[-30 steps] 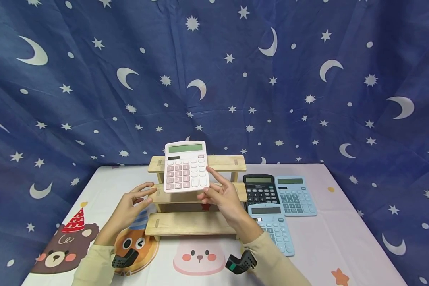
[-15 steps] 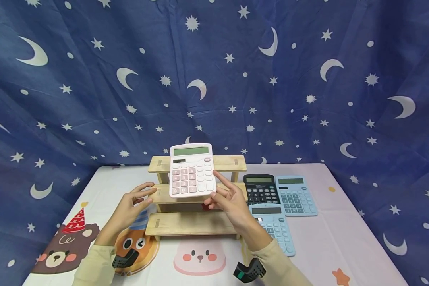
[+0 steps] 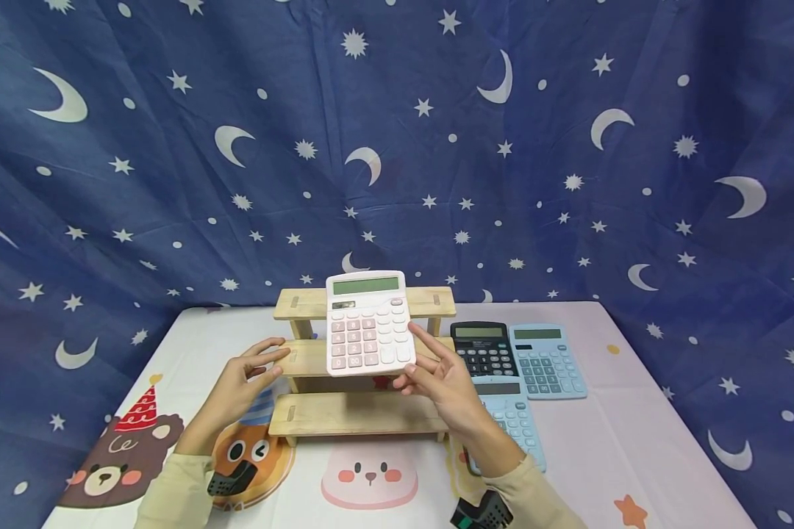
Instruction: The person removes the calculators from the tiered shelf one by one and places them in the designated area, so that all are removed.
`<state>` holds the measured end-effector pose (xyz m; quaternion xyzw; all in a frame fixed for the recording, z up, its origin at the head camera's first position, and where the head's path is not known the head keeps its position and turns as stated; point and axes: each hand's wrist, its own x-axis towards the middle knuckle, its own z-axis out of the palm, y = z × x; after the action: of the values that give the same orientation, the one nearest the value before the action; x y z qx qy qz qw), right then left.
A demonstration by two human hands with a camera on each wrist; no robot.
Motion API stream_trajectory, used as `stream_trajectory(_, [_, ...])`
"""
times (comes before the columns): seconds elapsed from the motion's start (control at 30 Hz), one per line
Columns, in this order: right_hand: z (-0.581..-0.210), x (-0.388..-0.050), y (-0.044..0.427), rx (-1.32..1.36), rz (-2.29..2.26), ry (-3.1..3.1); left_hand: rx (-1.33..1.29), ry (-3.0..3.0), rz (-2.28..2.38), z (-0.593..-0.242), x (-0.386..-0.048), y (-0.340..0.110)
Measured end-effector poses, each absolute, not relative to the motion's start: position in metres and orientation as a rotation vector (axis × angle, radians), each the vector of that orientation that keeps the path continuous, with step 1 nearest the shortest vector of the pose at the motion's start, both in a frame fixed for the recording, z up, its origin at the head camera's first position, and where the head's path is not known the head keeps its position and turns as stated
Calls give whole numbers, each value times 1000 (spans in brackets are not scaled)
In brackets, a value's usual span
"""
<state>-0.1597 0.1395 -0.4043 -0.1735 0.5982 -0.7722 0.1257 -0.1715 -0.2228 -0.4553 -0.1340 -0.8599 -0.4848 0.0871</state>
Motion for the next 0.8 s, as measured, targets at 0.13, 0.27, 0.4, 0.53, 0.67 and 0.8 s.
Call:
stream_trajectory(0.13, [-404,-156,146,-494,-2249,1750,-401,-2559,-1442,-455,-172,-222])
stream_trajectory(0.27, [-406,-153,153,-483,-2256,1761,-405,-2559,-1437,-454,-172,-222])
stream_trajectory(0.4, [-409,-152,160,-486,-2249,1785,-404,-2557,-1436,-455,-172,-223])
stream_trajectory(0.53, [-413,-149,167,-503,-2237,1805,-409,-2555,-1436,-456,-172,-223])
stream_trajectory(0.67, [-417,-146,174,-526,-2244,1784,-411,-2555,-1437,-457,-172,-223])
stream_trajectory(0.8, [-421,-143,179,-538,-2266,1731,-409,-2549,-1439,-457,-172,-223])
